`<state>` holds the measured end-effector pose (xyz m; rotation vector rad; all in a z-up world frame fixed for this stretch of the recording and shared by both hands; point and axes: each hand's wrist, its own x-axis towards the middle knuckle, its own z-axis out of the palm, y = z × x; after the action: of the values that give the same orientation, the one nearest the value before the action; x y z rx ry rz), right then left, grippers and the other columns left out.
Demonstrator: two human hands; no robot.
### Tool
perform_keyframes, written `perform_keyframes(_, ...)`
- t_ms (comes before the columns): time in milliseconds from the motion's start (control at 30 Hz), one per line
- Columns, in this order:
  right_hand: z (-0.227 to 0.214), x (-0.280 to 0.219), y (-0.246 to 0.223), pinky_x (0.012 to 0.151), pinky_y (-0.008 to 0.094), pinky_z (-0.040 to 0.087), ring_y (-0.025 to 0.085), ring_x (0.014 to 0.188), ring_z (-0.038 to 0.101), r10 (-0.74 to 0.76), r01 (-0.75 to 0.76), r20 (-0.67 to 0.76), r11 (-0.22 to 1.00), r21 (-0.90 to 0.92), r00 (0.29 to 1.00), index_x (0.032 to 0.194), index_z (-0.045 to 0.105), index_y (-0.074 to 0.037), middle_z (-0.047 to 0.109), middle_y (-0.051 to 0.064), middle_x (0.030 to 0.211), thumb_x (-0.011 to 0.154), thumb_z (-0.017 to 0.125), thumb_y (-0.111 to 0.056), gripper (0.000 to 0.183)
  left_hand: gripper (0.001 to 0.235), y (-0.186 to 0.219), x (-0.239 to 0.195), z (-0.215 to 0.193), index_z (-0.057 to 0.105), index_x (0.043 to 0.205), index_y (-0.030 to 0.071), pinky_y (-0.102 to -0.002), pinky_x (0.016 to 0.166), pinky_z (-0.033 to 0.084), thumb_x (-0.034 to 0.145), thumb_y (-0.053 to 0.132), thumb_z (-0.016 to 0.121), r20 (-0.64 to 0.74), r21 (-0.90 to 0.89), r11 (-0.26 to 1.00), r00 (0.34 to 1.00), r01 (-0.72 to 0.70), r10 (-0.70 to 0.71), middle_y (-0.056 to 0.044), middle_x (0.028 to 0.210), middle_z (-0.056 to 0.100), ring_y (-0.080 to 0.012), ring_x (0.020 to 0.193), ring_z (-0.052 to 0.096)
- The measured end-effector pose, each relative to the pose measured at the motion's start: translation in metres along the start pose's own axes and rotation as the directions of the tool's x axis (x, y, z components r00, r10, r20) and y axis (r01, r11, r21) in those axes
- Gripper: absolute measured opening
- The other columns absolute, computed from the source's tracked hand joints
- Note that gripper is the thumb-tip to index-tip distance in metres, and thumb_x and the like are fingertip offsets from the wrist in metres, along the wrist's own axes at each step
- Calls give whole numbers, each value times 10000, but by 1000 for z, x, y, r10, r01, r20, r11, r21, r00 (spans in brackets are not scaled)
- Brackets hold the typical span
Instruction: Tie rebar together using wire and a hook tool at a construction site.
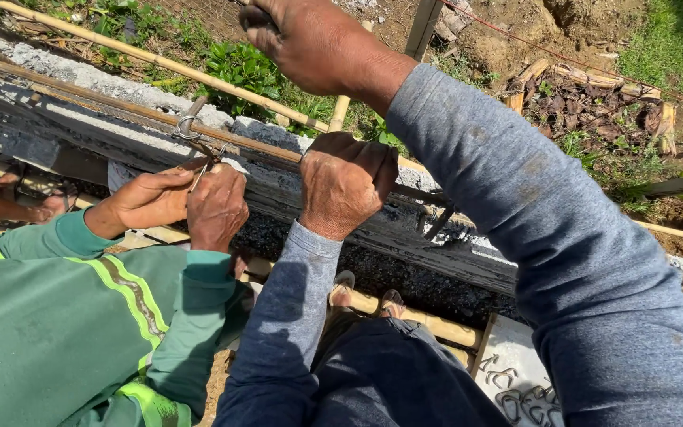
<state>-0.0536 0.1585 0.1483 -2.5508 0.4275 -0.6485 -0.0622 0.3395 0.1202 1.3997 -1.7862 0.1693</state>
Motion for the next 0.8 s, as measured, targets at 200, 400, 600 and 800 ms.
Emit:
perform_keyframes(200, -69, -32, 18, 469, 369, 489, 169, 509, 553, 226, -188, 129, 949, -255, 966, 1024, 641, -39, 567, 78, 662, 1174, 428, -265, 345, 176, 12, -2, -11, 654, 728, 68, -439, 699, 485, 866, 105, 757, -23, 55, 998, 1000, 7, -6, -77, 647, 652, -283, 644, 629)
perform_keyframes(400, -94, -64, 4, 478, 285, 445, 83, 472, 420, 339, -353, 98, 899, 258, 936, 846, 561, -92, 433, -23, 603, 1163, 403, -373, 452, 104, 35, -66, -12, 687, 1048, 44, -396, 859, 575, 1066, 140, 653, -150, -427, 902, 978, 67, -143, -28, 833, 720, -255, 899, 715)
perform_keyframes(600, -120, -81, -5, 524, 293, 409, 92, 510, 376, 319, -326, 113, 764, 557, 941, 862, 545, -119, 448, -25, 648, 1142, 466, -381, 392, 127, 40, -80, 32, 705, 1034, 18, -379, 718, 565, 985, 134, 685, 36, -312, 901, 951, 302, -306, -118, 941, 742, -275, 867, 713)
perform_keyframes(800, -130, -96, 11, 558, 307, 380, 98, 555, 359, 52, -144, 142, 612, 778, 988, 834, 473, -135, 416, -15, 698, 1195, 480, -399, 446, 110, 31, -68, 53, 674, 945, 68, -504, 765, 489, 893, 145, 734, 53, 90, 973, 975, 212, -217, -100, 857, 669, -311, 834, 605)
